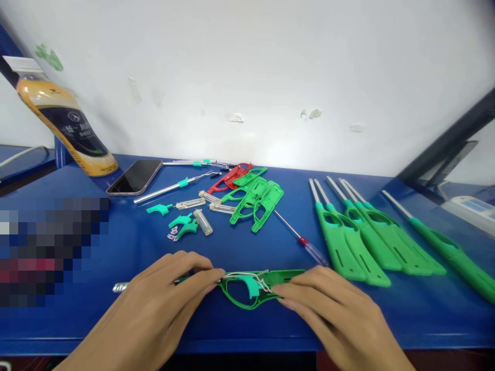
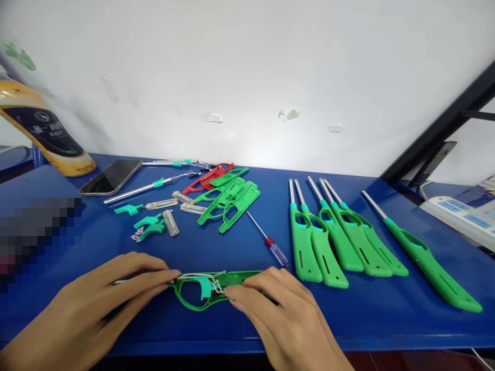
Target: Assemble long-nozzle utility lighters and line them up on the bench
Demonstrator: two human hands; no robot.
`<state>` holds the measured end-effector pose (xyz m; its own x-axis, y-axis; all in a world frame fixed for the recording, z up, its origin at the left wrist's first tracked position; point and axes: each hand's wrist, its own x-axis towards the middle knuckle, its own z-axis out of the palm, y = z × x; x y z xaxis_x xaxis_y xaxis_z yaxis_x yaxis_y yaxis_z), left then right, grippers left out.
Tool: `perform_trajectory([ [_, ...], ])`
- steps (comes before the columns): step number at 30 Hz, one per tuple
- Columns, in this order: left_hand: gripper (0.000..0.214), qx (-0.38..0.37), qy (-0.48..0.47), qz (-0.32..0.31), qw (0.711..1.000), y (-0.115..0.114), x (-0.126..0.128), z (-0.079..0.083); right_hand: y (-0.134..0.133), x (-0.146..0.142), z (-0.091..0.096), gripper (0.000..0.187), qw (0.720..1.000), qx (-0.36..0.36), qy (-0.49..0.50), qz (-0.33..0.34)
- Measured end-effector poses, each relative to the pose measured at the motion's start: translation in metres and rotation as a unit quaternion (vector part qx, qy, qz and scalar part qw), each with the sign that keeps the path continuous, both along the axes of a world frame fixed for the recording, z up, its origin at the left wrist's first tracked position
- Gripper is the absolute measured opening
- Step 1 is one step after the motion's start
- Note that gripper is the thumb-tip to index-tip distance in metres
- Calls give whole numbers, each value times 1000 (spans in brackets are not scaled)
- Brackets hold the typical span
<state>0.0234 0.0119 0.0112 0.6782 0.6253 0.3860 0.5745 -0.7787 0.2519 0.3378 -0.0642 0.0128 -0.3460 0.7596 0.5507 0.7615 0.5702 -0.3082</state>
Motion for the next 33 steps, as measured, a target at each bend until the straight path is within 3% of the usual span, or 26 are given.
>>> perform_trajectory([
  [4,35,-13,-62,-2,998,3,9,3,-1,1,1,22,1000,1,0,-3],
  [9,32,-47,-68,-4,997,5,13,7,1,0,4,22,1000,-16,4,-1],
  [17,40,50,-52,-75,995,11,11,22,2,0,6,23,1000,-16,6,1],
  [24,48,51,-3,-94,994,10,3,14,1,3,2,25,999,-35,3,8],
  [33,39,74,-1,-88,993,12,-1,2,1,-1,3,20,1000,-17,21,8],
])
